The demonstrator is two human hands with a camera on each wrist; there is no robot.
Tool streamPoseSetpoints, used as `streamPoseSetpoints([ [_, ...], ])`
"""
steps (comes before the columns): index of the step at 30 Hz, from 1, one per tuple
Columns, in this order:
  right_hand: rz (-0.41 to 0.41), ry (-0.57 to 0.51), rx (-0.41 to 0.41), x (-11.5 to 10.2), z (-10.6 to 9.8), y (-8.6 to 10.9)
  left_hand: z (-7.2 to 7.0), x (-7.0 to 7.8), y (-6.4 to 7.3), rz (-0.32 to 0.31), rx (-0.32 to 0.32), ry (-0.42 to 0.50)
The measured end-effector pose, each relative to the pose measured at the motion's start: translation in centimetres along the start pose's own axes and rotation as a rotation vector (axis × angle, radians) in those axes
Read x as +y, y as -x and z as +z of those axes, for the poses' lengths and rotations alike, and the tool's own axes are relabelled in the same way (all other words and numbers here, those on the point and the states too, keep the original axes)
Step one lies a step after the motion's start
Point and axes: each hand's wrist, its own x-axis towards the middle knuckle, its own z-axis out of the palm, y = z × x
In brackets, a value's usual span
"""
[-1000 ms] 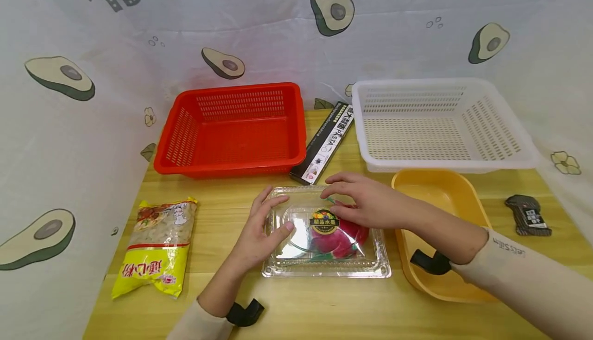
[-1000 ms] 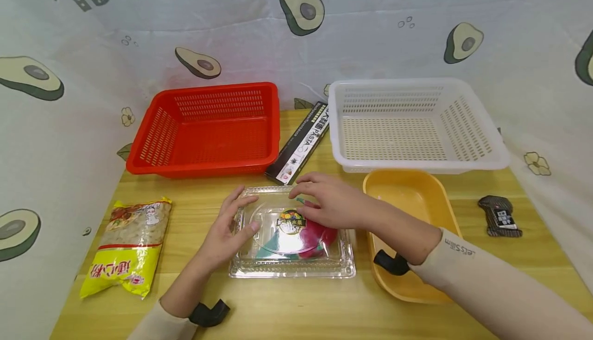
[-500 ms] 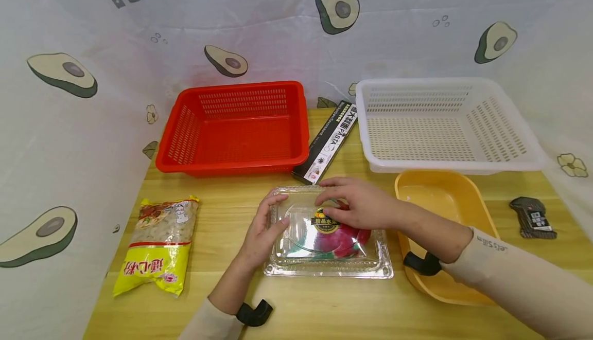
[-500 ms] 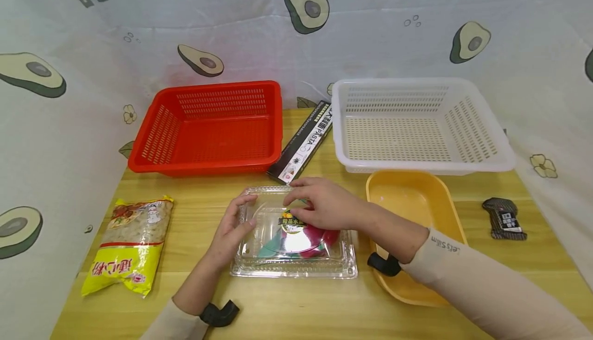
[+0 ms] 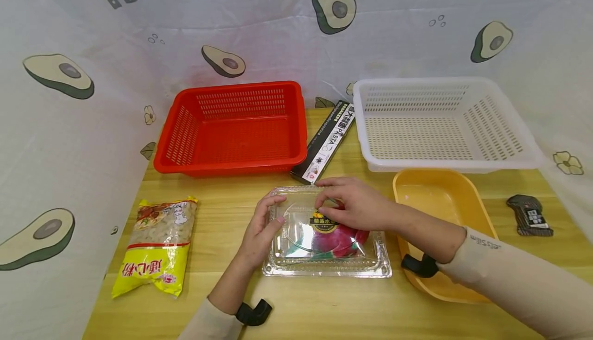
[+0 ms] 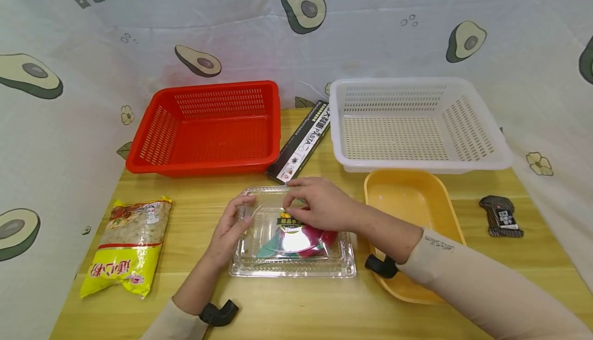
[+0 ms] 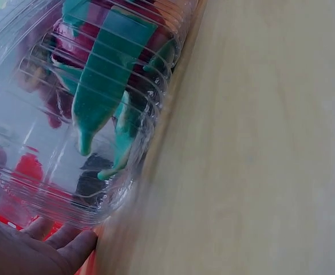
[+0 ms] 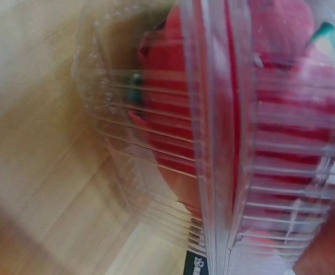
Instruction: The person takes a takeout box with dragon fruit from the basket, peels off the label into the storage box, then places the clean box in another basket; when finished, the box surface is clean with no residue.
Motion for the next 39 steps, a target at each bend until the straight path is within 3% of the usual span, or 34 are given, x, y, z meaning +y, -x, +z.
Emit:
streamPoseSetpoints([
  [8, 0.068, 0.077, -0.042, -0.86, 0.19, -0.59, -0.01, 0.03, 0.09, -0.010, 0.007, 0.005],
  [13, 0.069, 0.095, -0.056, -1.07, 0.36, -0.53, 0.00, 0.00, 0.05, -0.004, -0.002, 0.016],
  [39, 0.045, -0.034, -0.061, -0.32, 0.64, -0.12, -0.10, -0.31, -0.03, 0.030, -0.017, 0.017],
])
